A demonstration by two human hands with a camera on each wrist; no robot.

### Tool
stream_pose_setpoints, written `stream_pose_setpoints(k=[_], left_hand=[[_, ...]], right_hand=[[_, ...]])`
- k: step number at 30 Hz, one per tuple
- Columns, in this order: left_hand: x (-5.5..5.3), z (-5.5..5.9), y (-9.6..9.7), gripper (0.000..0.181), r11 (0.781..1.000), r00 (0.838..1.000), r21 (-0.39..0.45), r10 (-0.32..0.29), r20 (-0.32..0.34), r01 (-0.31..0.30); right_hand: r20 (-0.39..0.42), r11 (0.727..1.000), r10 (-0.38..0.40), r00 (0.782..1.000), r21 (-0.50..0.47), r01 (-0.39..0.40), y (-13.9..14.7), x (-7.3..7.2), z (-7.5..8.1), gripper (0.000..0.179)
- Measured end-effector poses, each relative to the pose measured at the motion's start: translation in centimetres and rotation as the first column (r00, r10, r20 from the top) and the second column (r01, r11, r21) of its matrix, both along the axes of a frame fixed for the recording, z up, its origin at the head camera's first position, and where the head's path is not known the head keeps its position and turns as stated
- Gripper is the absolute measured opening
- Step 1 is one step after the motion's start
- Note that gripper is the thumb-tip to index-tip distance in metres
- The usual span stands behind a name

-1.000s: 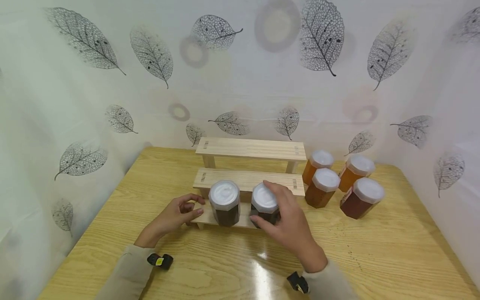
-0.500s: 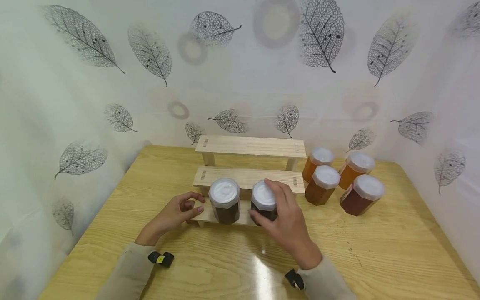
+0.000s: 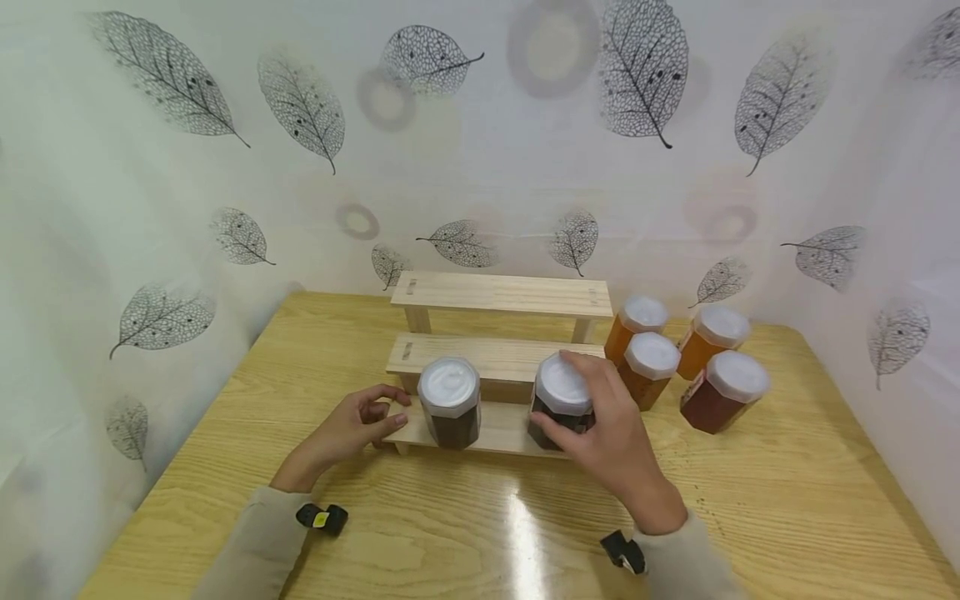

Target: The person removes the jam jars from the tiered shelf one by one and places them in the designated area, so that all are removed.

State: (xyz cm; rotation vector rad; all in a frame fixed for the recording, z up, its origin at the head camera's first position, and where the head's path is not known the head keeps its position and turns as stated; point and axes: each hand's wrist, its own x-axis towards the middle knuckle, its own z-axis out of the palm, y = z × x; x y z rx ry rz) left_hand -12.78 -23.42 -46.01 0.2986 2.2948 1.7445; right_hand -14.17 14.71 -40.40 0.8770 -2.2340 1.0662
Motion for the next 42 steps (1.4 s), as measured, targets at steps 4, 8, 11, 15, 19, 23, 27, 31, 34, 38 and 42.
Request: stream_pose_setpoints(k=[4,8,11,15,19,23,27,31,34,38,42], left_hand=[[0.0,-0.1,-0.1,0.029,1.0,1.0,-0.005,0.001,0.003,-0.001],[0.0,-0.1,-0.1,0.029,1.0,1.0,-0.008,0.0,-0.003,0.0],[0.0,-0.1,-0.1,0.029,1.0,1.0,0.002,-0.003,-0.006,0.003],[-0.1,-0.2,0.0,0.029,1.0,1.0,0.01,-0.007,-0.006,0.007],[-0.2,-0.2,0.1,0.028,1.0,1.0,-0.003,-0.009,-0.012,0.009],[-0.2,-0.2,0.1,0.028,1.0,1.0,-0.002,-0.012,-0.019,0.012],[-0.1,-0.2,0.0,0.028,1.0,1.0,0.0,-0.006,-0.013,0.006],[-0.1,-0.1,-0.1,0.028,1.0,1.0,-0.004,0.001,-0.006,-0.001],[-0.1,-0.1,-0.1,0.028,1.0,1.0,-0.006,0.001,-0.008,-0.002],[0.0,-0.2,-0.1,0.028,1.0,1.0,-0.003,-0.006,-0.009,0.006],[0.1,0.0,-0.1,0.028,1.0,1.0,0.004,-0.004,-0.003,0.004]], right_hand=[[-0.015,1.0,-0.017,1.0,0.011,0.017,1.2,-0.1,0.4,0.081],[-0.027,0.999,-0.046,0.999,0.024,0.047,2.4,0.0,0.8,0.082],[-0.045,0.997,-0.069,0.997,0.035,0.071,3.3,0.1,1.2,0.082],[-0.09,0.995,-0.094,0.992,0.023,0.096,4.7,0.1,1.5,0.083],[-0.126,0.991,-0.128,0.984,0.02,0.132,6.3,0.2,1.5,0.085],[-0.117,0.985,-0.16,0.98,0.039,0.166,8.0,0.6,1.6,0.083],[-0.083,0.978,-0.196,0.977,0.054,0.2,9.3,1.1,1.5,0.079],[-0.058,0.971,-0.231,0.971,0.051,0.234,10.2,1.6,1.0,0.085],[-0.046,0.965,-0.258,0.965,0.045,0.26,10.8,1.8,0.5,0.088],[-0.03,0.959,-0.281,0.959,0.022,0.282,11.6,2.0,-0.1,0.092],[-0.024,0.95,-0.311,0.95,0.018,0.312,12.6,2.3,-0.6,0.094]])
